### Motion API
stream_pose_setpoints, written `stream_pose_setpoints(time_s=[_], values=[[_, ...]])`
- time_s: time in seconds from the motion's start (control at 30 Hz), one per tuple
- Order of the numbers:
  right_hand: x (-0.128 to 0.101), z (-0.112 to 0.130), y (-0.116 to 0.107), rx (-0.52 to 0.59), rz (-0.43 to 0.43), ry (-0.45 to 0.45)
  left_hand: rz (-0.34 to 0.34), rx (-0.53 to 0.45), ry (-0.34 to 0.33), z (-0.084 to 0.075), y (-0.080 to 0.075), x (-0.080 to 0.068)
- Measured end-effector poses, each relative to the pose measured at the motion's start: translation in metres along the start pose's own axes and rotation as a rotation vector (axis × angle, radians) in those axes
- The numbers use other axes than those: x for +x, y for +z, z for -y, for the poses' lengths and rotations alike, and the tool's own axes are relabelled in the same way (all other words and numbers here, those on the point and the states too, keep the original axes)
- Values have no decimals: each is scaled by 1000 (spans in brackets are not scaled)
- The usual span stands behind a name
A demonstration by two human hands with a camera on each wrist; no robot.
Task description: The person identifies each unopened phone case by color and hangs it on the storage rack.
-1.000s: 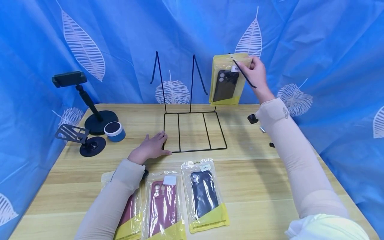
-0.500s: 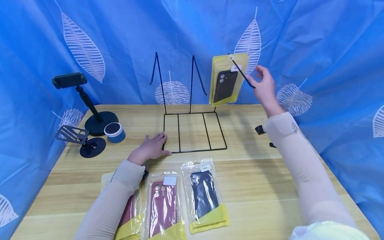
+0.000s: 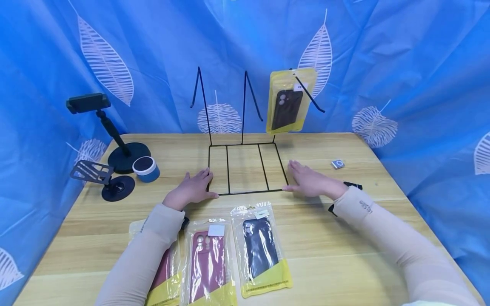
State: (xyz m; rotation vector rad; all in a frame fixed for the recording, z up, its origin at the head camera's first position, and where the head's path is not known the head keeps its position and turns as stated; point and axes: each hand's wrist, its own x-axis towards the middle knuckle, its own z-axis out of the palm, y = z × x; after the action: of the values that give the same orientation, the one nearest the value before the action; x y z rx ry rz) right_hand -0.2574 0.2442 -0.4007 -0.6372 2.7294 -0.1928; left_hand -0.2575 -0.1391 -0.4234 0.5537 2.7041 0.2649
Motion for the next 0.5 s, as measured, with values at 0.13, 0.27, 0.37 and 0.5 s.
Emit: stream_pose_setpoints(time_s=[0.13, 0.27, 0.37, 0.5], values=[[1, 6, 18, -30, -19, -35, 4, -7, 2, 0, -1, 0], [3, 7, 28, -22, -32, -60, -4, -8, 4, -1, -2, -1], [5, 6, 33, -16, -29, -76, -9, -6, 7, -1, -1, -1], [6, 7, 36, -18, -36, -81, -6, -5, 3, -1, 0, -1]])
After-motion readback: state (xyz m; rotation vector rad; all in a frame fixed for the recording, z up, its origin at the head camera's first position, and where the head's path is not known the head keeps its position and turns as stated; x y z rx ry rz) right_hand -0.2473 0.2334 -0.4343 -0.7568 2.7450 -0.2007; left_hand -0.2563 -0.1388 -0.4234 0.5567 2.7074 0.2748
